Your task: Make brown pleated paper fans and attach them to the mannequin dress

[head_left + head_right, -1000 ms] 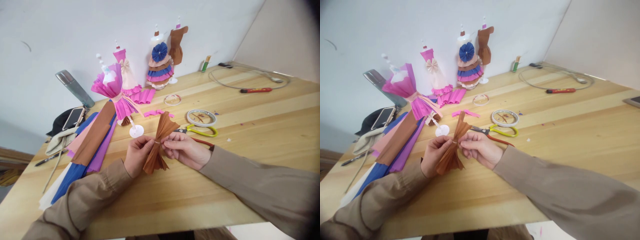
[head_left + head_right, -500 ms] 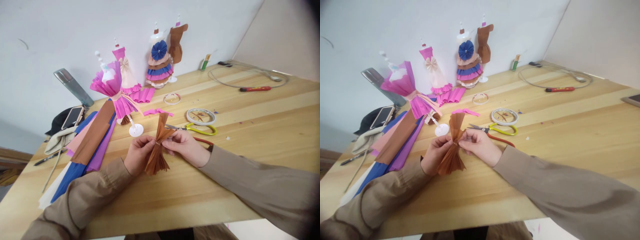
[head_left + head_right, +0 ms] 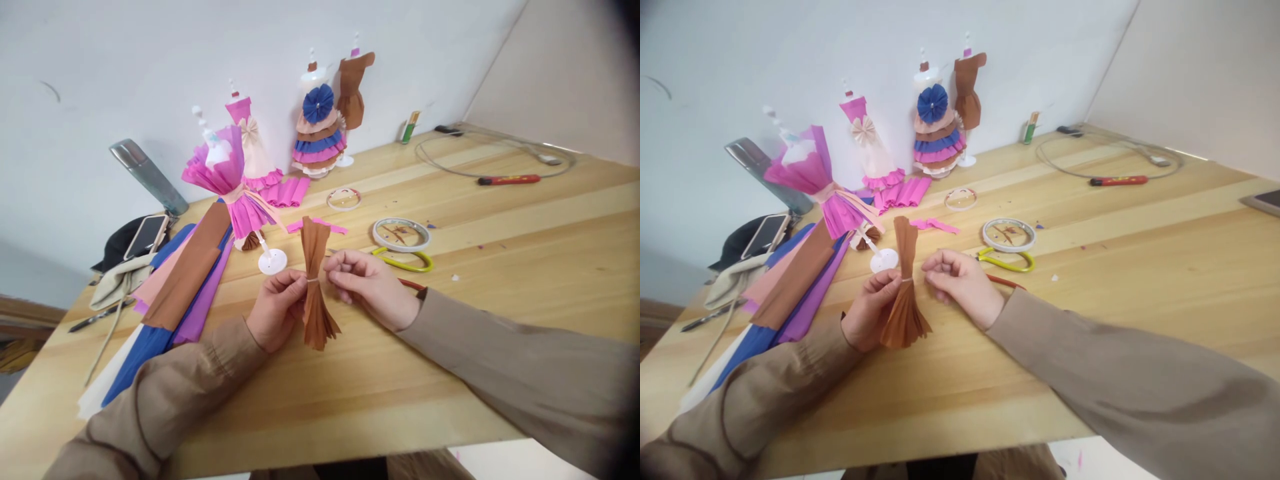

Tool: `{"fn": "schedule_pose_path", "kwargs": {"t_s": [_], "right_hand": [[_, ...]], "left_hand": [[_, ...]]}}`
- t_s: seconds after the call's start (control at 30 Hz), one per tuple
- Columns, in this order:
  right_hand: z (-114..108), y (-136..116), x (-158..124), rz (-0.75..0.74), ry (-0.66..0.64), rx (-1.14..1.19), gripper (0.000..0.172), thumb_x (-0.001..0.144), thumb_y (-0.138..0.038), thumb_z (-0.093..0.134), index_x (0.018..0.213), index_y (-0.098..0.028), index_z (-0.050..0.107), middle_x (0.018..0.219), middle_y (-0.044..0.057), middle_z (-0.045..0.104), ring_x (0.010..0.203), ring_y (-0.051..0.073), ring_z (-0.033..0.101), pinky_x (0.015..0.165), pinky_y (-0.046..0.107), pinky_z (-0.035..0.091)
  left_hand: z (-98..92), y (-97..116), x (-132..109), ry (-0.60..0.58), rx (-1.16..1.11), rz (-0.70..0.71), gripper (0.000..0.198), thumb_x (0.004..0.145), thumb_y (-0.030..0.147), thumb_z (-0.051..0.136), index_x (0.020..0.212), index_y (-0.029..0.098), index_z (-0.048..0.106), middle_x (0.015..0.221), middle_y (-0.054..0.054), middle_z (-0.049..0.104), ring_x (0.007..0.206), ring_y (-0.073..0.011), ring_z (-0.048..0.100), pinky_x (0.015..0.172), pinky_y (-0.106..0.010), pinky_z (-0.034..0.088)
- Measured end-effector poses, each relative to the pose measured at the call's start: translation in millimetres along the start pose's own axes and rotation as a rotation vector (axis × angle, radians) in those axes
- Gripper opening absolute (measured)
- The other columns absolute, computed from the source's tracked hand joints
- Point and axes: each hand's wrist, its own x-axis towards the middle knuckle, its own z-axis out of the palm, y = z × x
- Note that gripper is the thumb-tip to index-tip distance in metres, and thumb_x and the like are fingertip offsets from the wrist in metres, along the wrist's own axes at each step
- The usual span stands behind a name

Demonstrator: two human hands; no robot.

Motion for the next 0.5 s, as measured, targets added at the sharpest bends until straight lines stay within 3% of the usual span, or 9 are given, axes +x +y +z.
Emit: {"fn": "schedule_pose_path", "kwargs": {"t_s": [0.13, 0.37, 0.5], "right_hand": [[1, -8, -4, -0.135, 0.065, -0.218, 0.016, 0.065, -0.029, 0.073, 0.068, -0.018, 0.062, 0.061, -0.002, 0.058, 0.055, 0.01, 0.047, 0.055, 0.027, 0.038], [6, -3, -6, -0.055, -0.025, -0.158, 0.018, 0.062, -0.031, 0.073, 0.065, -0.02, 0.059, 0.062, -0.002, 0.062, 0.059, 0.014, 0.057, 0.062, 0.03, 0.049], [8, 2, -6, -0.047, 0.006, -0.194, 0.021, 0.063, -0.035, 0.073, 0.071, -0.019, 0.062, 0.07, 0.002, 0.067, 0.066, 0.018, 0.061, 0.065, 0.032, 0.052]], "left_hand": [[-3.3, -2, 1, -0.041, 0.091, 0.135, 0.034, 0.062, 0.042, 0.084, 0.07, 0.014, 0.067, 0.051, 0.002, 0.061, 0.042, -0.0085, 0.053, 0.044, -0.021, 0.046], [-4.1, -4, -4, -0.048, 0.442, 0.351, 0.03, 0.074, 0.042, 0.074, 0.076, 0.014, 0.066, 0.049, 0.002, 0.06, 0.043, -0.0102, 0.056, 0.045, -0.021, 0.047], [-8.1, -7, -5, -0.071, 0.722, 0.623, 0.015, 0.085, 0.027, 0.062, 0.08, 0.014, 0.067, 0.056, 0.002, 0.059, 0.046, -0.0083, 0.055, 0.047, -0.019, 0.045]]}}
